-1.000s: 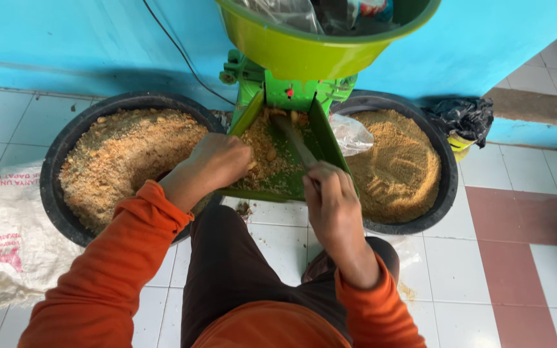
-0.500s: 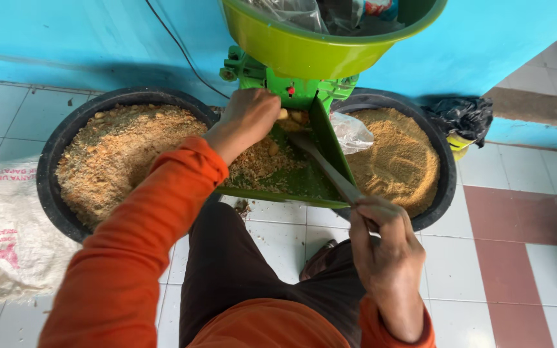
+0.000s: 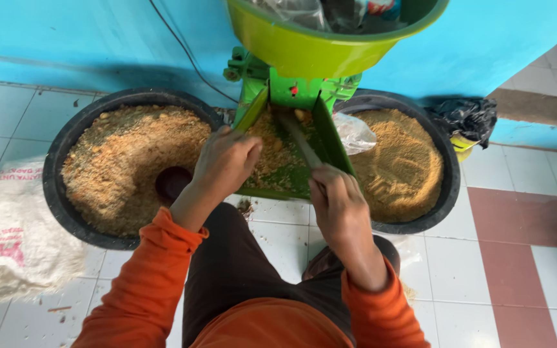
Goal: The person sits at a green grinding machine and uses a metal scoop to move freshly ground material from the machine's discharge tray into large black basins. They occasionally reach into the tray and hopper to clear material and stir the ground powder in a basin.
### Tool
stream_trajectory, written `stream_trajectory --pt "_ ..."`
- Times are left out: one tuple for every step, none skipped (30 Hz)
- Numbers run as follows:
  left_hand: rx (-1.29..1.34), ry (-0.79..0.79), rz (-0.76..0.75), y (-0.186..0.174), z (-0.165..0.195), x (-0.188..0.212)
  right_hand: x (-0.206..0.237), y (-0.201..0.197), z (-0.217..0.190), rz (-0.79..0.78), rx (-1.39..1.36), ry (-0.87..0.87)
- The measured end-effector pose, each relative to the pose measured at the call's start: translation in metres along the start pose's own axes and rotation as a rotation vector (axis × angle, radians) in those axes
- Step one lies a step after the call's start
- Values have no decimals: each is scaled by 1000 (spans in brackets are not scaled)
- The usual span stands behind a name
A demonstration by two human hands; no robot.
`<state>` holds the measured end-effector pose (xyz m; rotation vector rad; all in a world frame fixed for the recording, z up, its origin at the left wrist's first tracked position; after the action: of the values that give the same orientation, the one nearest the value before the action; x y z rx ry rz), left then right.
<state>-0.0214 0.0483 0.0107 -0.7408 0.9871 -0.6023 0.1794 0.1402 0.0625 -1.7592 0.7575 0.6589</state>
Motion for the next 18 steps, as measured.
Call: stream_trajectory --pt "43 9 47 -4 1 1 0 3 -1 -1 16 6" --pt "26 -6 14 -3 1 1 0 5 -2 3 34 8" --pt "7 -18 -10 -1 0 0 0 6 -3 11 56 4" --pt "-13 -31 -30 0 0 -1 1 7 -5 32 57 0" --pt "-46 -39 -41 2 0 -2 1 9 -6 45 56 2" --pt "-75 -49 -63 4 1 -1 2 10 -7 52 54 13" --pt "-103 -59 -86 5 1 -1 0 15 -6 41 39 13" --pt "-126 -63 -114 7 2 0 -1 19 -6 31 26 11" --pt "-151 -63 -139 9 2 -1 -5 23 -4 25 15 6" --pt "-177 -60 -157 10 3 -1 -8 29 0 -15 27 39" --pt "-171 -45 -151 9 4 -1 -10 32 4 -56 38 71" --pt "-165 -34 -149 9 5 -2 -11 35 7 -101 45 107" --pt "-160 -23 -149 8 6 -2 -10 30 6 -77 47 110" --pt "-169 -22 -160 8 6 -1 -8 24 4 -47 49 109" --pt "-180 -21 -165 8 6 -2 -5 17 0 -13 51 101" --pt "-190 -22 -168 9 5 -3 -1 9 -6 1 59 81" --pt "-190 -33 -186 10 4 -3 6 1 -13 10 65 65" --pt "-187 -43 -209 11 4 -2 11 -4 -19 18 73 55"
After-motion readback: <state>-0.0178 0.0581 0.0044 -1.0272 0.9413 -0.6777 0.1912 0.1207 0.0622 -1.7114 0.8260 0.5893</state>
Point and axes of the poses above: each hand's wrist, its own x-axis away from the middle knuckle, its own y-axis out of the palm, z = x × y, the point moved 6 cm from there along -x, towards the middle knuckle, and after that the axes turned 4 degrees about -y, right-handed, at the moved point
